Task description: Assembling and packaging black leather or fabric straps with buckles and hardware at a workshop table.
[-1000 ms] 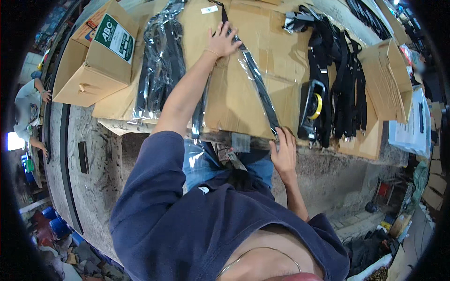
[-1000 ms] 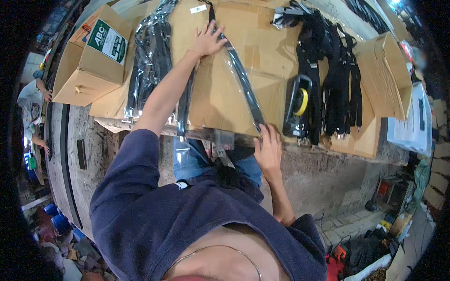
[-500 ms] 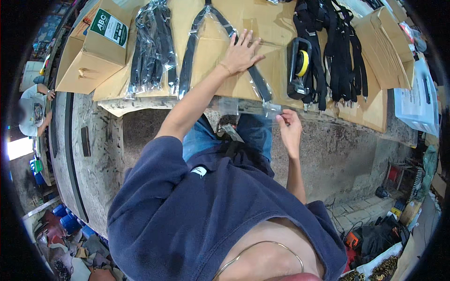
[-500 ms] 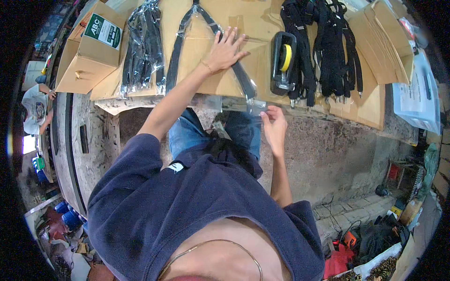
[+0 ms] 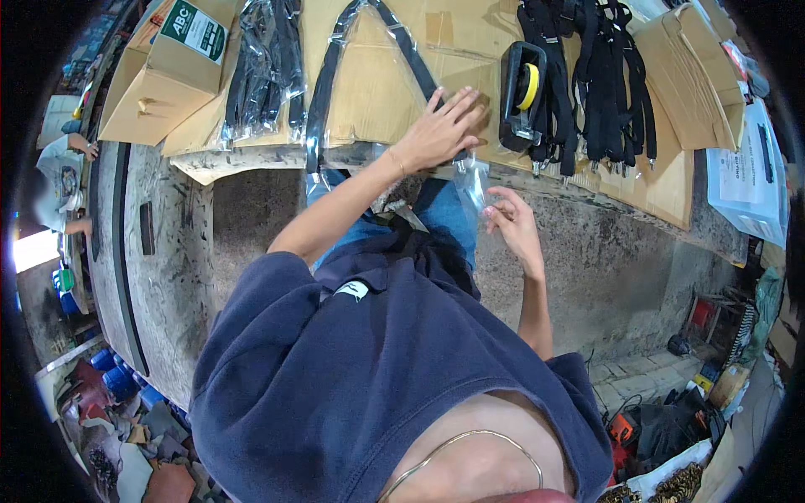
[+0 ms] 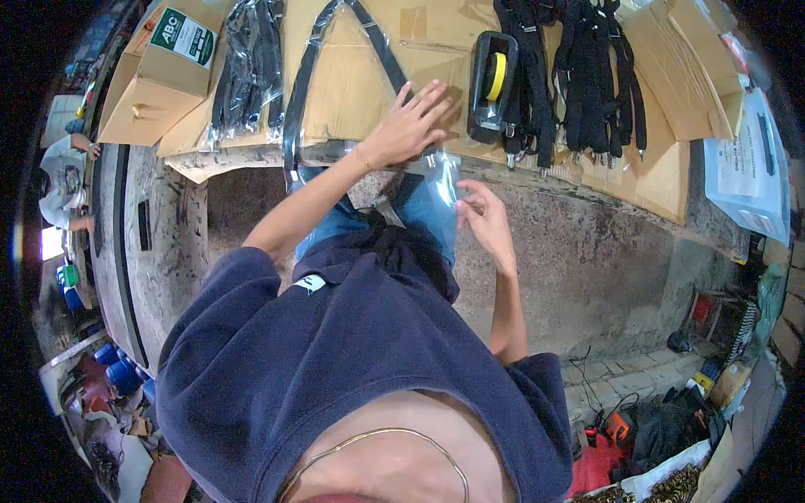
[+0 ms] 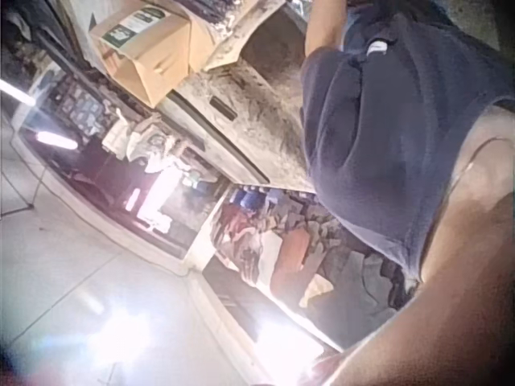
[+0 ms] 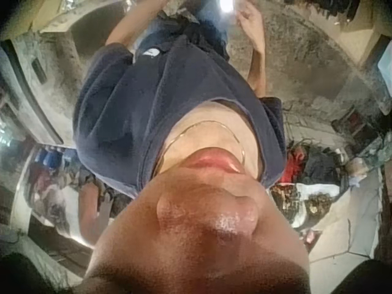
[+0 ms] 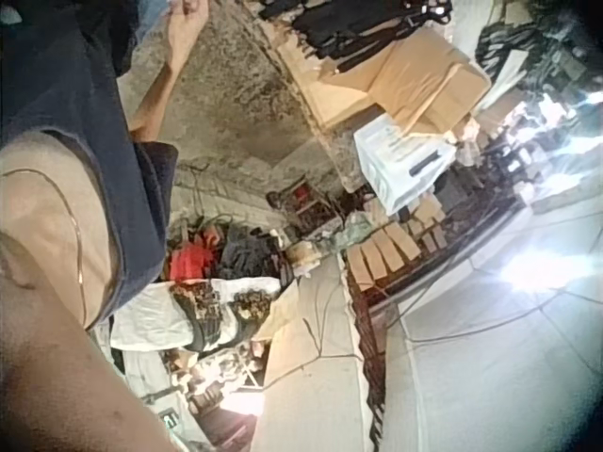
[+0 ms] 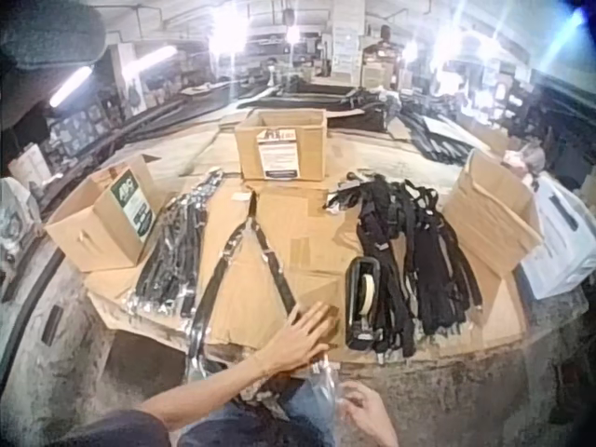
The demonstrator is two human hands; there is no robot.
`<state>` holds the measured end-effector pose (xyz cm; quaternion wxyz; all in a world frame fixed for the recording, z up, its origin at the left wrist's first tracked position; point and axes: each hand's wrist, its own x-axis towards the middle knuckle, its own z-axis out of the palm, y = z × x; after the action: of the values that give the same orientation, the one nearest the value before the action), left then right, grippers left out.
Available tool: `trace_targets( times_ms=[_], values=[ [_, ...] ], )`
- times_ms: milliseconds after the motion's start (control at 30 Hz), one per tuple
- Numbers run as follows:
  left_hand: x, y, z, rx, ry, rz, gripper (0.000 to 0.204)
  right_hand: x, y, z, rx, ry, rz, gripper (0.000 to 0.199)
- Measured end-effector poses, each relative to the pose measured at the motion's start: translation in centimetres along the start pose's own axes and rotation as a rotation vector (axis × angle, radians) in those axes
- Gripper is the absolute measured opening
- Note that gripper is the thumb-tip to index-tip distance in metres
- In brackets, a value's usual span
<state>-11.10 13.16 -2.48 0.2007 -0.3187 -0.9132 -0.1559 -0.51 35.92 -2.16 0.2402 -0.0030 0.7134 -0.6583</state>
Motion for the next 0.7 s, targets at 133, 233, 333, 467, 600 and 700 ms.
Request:
trace_targets(
  times_ms=[133, 233, 333, 467, 600, 700],
  values=[
    [-4.3, 3.5, -2.2, -0.19, 0.078, -0.101, 0.049, 0.2, 1.6, -0.6, 0.098, -0.027, -0.025, 0.023],
    [-6.2, 6.4, -2.8, -0.16, 0.017, -0.128, 0.052, 0.2, 1.6, -0.5, 0.237, -0.032, -0.015, 0.019],
    [-6.7, 6.4, -1.1, -0.117, 0.133, -0.143, 0.041, 0.4, 1.9, -1.0, 0.328, -0.082, 0.051, 0.021],
    [-7.0, 6.0, 0.1, -0.117, 0.253, -0.127, 0.029, 0.1, 0.9, -2.1, 0.519, -0.19, 0.086, 0.026],
    [-7.3, 5.7, 1.1, -0.205, 0.26, -0.113, 0.022, 2.3, 2.8, -3.2, 0.153, -0.046, -0.131, 0.028],
    [-7.4, 6.3, 0.4, -0.258, 0.311, -0.183, 0.019, 2.7, 0.6, -1.7, -0.314, 0.06, -0.325, 0.034]
  ],
)
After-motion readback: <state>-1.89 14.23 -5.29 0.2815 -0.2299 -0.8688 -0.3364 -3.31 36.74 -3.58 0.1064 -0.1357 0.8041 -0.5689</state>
